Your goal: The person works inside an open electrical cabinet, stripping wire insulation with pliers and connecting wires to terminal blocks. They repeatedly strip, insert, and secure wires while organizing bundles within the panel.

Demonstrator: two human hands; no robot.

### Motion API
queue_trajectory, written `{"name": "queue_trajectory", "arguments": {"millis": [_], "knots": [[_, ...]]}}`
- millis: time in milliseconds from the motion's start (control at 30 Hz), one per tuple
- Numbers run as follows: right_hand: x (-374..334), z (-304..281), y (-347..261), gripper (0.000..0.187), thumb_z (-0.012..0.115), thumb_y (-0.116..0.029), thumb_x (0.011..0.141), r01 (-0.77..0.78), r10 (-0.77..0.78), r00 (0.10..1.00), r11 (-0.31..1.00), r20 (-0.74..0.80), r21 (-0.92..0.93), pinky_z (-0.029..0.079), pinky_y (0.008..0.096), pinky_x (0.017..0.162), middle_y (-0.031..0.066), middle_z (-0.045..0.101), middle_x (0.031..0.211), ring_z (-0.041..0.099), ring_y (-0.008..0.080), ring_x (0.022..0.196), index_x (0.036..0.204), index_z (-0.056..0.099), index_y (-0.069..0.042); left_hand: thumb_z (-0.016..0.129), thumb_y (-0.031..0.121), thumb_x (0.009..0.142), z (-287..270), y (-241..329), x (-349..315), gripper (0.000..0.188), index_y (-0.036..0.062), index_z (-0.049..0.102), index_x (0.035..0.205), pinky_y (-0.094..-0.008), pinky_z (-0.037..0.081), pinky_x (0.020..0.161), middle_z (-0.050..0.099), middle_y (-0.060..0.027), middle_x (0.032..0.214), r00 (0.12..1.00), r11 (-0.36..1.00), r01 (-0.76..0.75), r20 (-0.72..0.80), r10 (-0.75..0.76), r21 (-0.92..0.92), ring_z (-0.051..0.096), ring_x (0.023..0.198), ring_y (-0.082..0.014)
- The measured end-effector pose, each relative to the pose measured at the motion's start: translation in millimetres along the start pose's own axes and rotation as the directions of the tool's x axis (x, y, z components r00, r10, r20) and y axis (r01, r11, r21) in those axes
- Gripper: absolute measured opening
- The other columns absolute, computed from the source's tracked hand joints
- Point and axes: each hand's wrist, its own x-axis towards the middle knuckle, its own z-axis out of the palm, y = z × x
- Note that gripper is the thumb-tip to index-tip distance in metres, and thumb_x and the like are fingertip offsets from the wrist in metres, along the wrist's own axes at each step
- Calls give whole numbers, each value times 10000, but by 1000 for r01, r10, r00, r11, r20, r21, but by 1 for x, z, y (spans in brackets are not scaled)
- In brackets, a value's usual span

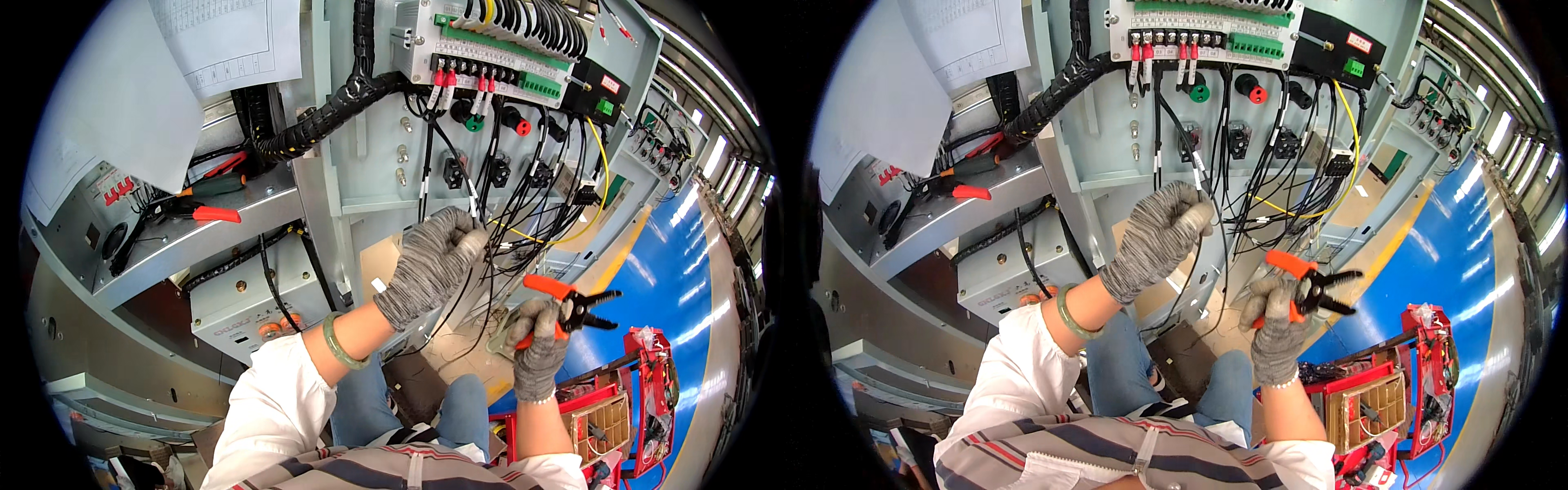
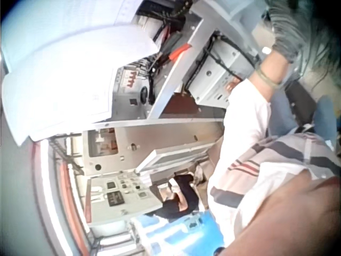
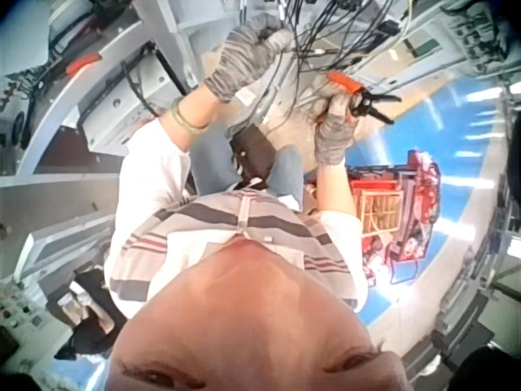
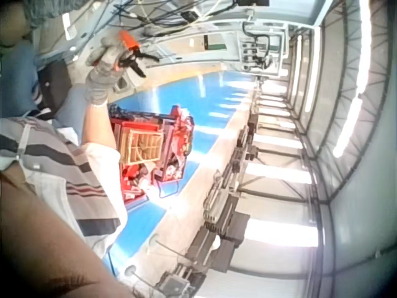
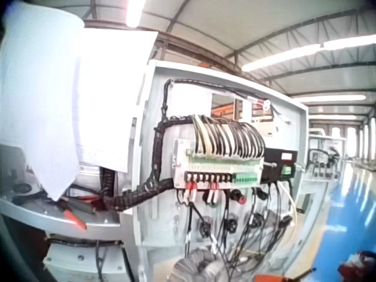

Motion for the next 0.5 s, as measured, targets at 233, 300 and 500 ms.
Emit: {"name": "queue_trajectory", "arguments": {"millis": [233,300,500], "knots": [[47,28,-16,389,542,-360,841,30,-23,992,998,123,-55,398,204,400,51,555,645,491,88,477,919,573,20,562,268,859,-22,28,7,253,23,560,921,-181,376,394,595,-18,688,993,992,-4,-119,-12,-129,466,455,-45],[60,41,-22,365,546,-315,854,35,-20,994,988,106,-150,396,178,411,43,576,668,504,62,522,1006,579,16,572,269,858,-33,33,13,275,13,562,959,-183,373,387,597,-26,692,991,992,-15,-132,-2,-129,462,453,-45],[111,75,-31,354,527,-295,873,383,-262,914,812,311,-441,442,191,493,61,620,833,570,76,640,1065,588,-4,564,182,865,-36,37,13,227,26,527,1026,-190,401,446,607,-42,720,978,997,-61,-204,50,-48,487,502,-46]]}}
